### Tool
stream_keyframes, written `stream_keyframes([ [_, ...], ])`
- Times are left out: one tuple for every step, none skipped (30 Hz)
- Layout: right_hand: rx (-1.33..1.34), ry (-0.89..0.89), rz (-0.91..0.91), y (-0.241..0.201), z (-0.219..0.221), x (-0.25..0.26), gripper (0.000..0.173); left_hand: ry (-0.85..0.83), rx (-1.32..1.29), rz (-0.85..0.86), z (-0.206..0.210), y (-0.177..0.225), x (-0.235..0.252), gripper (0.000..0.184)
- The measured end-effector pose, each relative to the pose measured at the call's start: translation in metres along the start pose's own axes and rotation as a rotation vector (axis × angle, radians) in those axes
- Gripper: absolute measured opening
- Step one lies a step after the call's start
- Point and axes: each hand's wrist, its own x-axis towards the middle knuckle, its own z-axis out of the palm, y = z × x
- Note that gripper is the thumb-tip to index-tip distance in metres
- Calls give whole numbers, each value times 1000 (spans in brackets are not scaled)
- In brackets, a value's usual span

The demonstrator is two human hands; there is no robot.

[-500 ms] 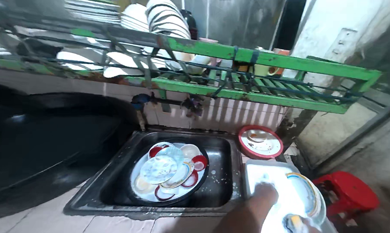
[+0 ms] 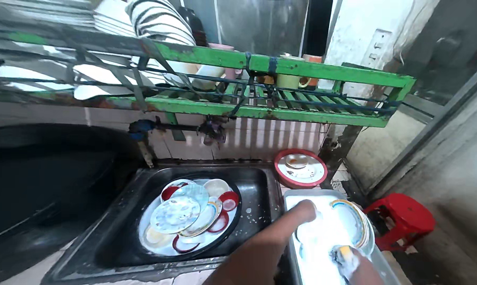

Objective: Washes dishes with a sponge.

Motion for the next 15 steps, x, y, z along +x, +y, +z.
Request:
stream_keyframes([
  [83, 44, -5, 2, -1, 0, 47, 81, -77, 1, -6, 0, -8, 34],
  [200, 125, -12, 3, -1, -1, 48, 164, -201, -2, -9, 0, -14, 35],
  [323, 238, -23, 3, -1, -2, 49, 245, -392, 1, -6, -2, -20, 35],
  [420, 367, -53, 0, -3, -1, 49, 296, -626, 5, 1, -2, -24, 36],
  [469, 484, -94, -7, -6, 0, 49, 302, -871, 5, 12, 2, -31, 38],
  [486, 576, -123, -14, -9, 3, 50, 292, -1116, 10, 27, 8, -36, 35],
  [478, 620, -124, -21, -11, 8, 52, 275, -1316, -7, 43, 16, -39, 30],
  [447, 622, -100, -28, -12, 14, 53, 271, -1419, -33, 56, 24, -42, 31],
  [426, 591, -72, -34, -12, 19, 53, 282, -1437, -31, 66, 31, -45, 38],
  [434, 550, -40, -41, -12, 22, 51, 313, -1419, -7, 73, 37, -46, 46],
  [460, 523, -19, -50, -12, 21, 49, 343, -1393, 20, 79, 41, -45, 53],
  [501, 516, -20, -60, -10, 18, 46, 363, -1384, 42, 82, 42, -44, 58],
  [556, 534, -48, -70, -7, 14, 43, 361, -1402, 57, 84, 41, -44, 60],
  [603, 558, -86, -76, -2, 10, 41, 353, -1448, 58, 84, 39, -44, 60],
  [643, 558, -120, -79, 1, 5, 43, 339, -1515, 36, 82, 37, -44, 57],
])
